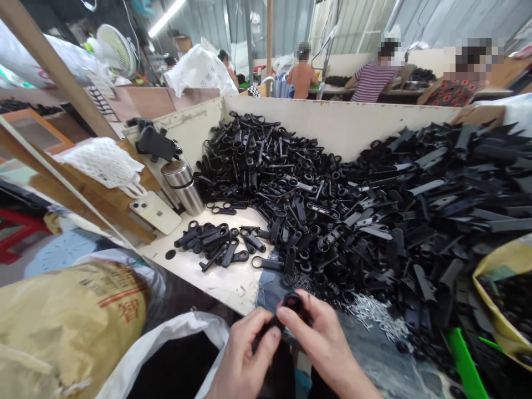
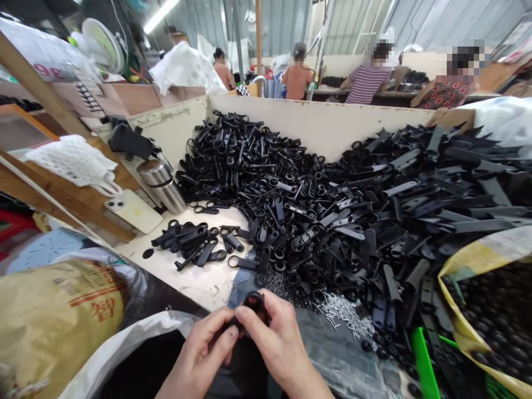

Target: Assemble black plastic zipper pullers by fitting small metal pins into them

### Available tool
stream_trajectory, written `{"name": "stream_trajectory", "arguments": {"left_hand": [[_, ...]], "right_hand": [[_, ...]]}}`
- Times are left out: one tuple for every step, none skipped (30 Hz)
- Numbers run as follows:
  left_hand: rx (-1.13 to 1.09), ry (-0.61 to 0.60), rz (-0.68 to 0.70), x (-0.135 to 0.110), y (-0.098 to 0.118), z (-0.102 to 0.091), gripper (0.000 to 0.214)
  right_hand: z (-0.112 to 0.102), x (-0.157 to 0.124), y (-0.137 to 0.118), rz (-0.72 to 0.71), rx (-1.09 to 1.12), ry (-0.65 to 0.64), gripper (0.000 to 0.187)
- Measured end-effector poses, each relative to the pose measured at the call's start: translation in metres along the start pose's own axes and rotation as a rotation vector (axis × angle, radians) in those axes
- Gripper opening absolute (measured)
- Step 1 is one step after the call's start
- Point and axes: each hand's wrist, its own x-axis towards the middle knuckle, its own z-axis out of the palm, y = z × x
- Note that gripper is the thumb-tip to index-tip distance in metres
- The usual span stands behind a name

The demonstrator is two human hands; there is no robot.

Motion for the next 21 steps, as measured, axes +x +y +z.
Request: {"name": "stream_trajectory", "arguments": {"left_hand": [[-0.042,0.035,-0.061,0.001,-0.004,-0.002,0.037],[-0.088,0.067,-0.119,0.002,-0.009,-0.003,0.039],[-0.132,0.093,-0.164,0.002,-0.013,-0.005,0.040],[-0.169,0.116,-0.194,0.002,-0.016,-0.007,0.042],[-0.192,0.133,-0.212,0.001,-0.019,-0.009,0.043],[-0.201,0.144,-0.221,0.000,-0.020,-0.010,0.043],[-0.194,0.146,-0.221,-0.001,-0.021,-0.012,0.042],[-0.174,0.143,-0.216,-0.003,-0.020,-0.014,0.041],[-0.145,0.131,-0.203,-0.004,-0.019,-0.015,0.039],[-0.116,0.116,-0.178,-0.006,-0.016,-0.017,0.037],[-0.092,0.099,-0.142,-0.007,-0.014,-0.018,0.034],[-0.074,0.091,-0.105,-0.008,-0.012,-0.019,0.031],[-0.062,0.103,-0.082,-0.009,-0.009,-0.019,0.030],[-0.056,0.132,-0.077,-0.010,-0.007,-0.020,0.031],[-0.060,0.165,-0.090,-0.011,-0.005,-0.019,0.034],[-0.074,0.192,-0.110,-0.011,-0.004,-0.019,0.036],[-0.097,0.207,-0.120,-0.011,-0.002,-0.017,0.039],[-0.116,0.206,-0.112,-0.011,0.000,-0.015,0.042],[-0.131,0.188,-0.091,-0.011,0.002,-0.013,0.045],[-0.142,0.167,-0.074,-0.010,0.004,-0.010,0.047],[-0.151,0.149,-0.076,-0.009,0.005,-0.007,0.048]], "right_hand": [[0.008,0.007,0.002,0.016,0.036,-0.003,0.034],[0.015,0.013,0.005,0.042,0.092,-0.022,0.036],[0.022,0.019,0.008,0.074,0.156,-0.053,0.038],[0.028,0.024,0.010,0.107,0.218,-0.089,0.039],[0.033,0.027,0.012,0.138,0.266,-0.124,0.040],[0.037,0.029,0.013,0.162,0.294,-0.153,0.041],[0.040,0.029,0.014,0.179,0.305,-0.174,0.043],[0.041,0.029,0.015,0.188,0.306,-0.188,0.043],[0.041,0.027,0.015,0.195,0.307,-0.198,0.044],[0.040,0.025,0.015,0.206,0.316,-0.205,0.044],[0.039,0.024,0.015,0.219,0.334,-0.202,0.045],[0.036,0.023,0.015,0.236,0.363,-0.185,0.047],[0.034,0.022,0.014,0.253,0.399,-0.152,0.048],[0.030,0.022,0.013,0.265,0.434,-0.112,0.049],[0.027,0.021,0.012,0.268,0.463,-0.068,0.050],[0.024,0.021,0.011,0.262,0.481,-0.032,0.050],[0.021,0.020,0.011,0.248,0.485,-0.008,0.049],[0.019,0.019,0.010,0.229,0.478,0.001,0.048],[0.017,0.017,0.010,0.211,0.464,-0.002,0.047],[0.016,0.015,0.010,0.195,0.447,-0.009,0.046],[0.015,0.013,0.010,0.181,0.430,-0.013,0.046]]}}
